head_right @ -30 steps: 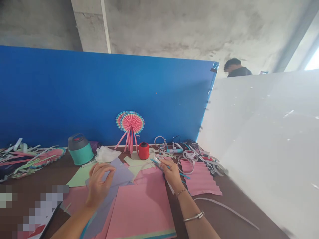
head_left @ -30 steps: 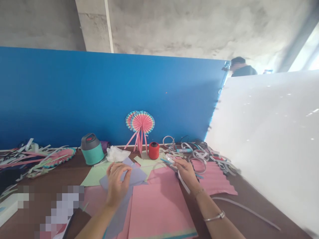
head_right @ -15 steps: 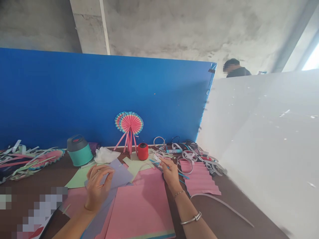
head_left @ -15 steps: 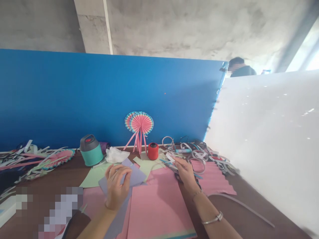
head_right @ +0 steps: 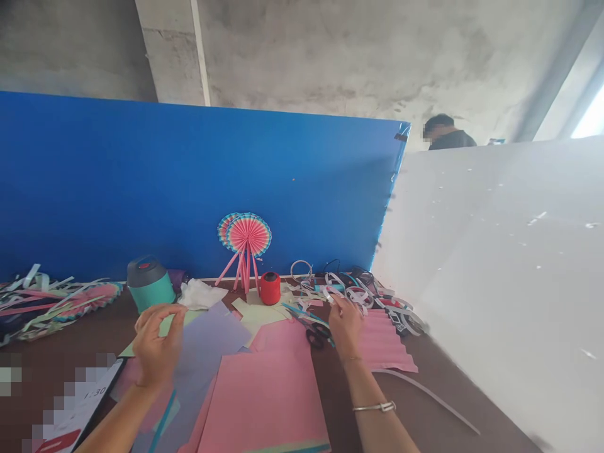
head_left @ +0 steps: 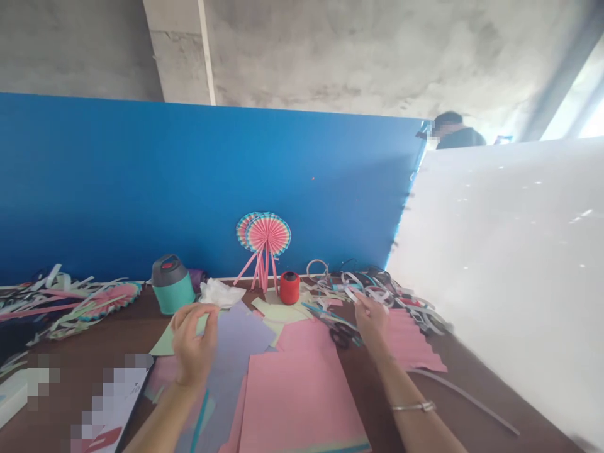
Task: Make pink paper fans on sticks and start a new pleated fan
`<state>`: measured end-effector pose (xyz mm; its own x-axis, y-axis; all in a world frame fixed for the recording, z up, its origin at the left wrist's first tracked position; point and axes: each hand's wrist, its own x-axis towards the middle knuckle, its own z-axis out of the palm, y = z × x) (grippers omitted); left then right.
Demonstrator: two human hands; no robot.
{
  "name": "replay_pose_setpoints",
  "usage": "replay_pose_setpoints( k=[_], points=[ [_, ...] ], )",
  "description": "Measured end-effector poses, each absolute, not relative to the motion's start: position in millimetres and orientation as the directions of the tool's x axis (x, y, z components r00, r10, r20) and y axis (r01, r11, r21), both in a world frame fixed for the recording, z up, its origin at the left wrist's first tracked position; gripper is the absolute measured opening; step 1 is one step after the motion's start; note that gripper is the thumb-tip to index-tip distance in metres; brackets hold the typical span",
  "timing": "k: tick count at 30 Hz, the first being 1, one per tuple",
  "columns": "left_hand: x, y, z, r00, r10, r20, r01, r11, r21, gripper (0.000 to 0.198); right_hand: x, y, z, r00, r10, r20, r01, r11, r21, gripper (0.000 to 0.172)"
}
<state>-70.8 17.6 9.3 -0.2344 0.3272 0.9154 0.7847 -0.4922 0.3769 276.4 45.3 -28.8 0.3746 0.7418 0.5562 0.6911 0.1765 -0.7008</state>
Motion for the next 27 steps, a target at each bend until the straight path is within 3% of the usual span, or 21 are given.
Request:
replay_pose_setpoints(
  k=[2, 6, 12, 16, 21, 27],
  points=[
    [-70, 18, 10, -0.167, 0.358, 0.919, 0.777, -0.525, 0.346, 0.013, 273, 46, -35, 0.36, 0.703, 0.613, 0.834, 0.051, -0.549, 0.036],
    [-65, 12, 8, -0.048, 0.357, 0.933, 0.787, -0.562, 0.255, 0.01, 255, 46, -46, 0.24, 0.701, 0.671, 0.923, 0.049, -0.381, 0.062],
    [-55, -9, 16, 0.309, 0.234, 0.922, 0.726, -0.684, -0.07, 0.016, 228, 25, -20, -0.104, 0.659, 0.745, 0.865, 0.43, -0.259, 0.077],
    [-45, -20, 18, 0.428, 0.249, 0.869, 0.671, -0.732, -0.121, 0.021, 206, 3, -1, -0.342, 0.646, 0.682, 0.781, 0.599, -0.177, 0.07],
    [-43, -18, 17, 0.349, 0.272, 0.897, 0.686, -0.726, -0.047, 0.017, 203, 0, 0, -0.406, 0.701, 0.586, 0.694, 0.654, -0.302, 0.03],
    [-48, -11, 14, 0.179, 0.318, 0.931, 0.688, -0.716, 0.113, 0.014, 211, 8, -4, -0.374, 0.783, 0.497, 0.434, 0.621, -0.652, 0.038]
  ],
)
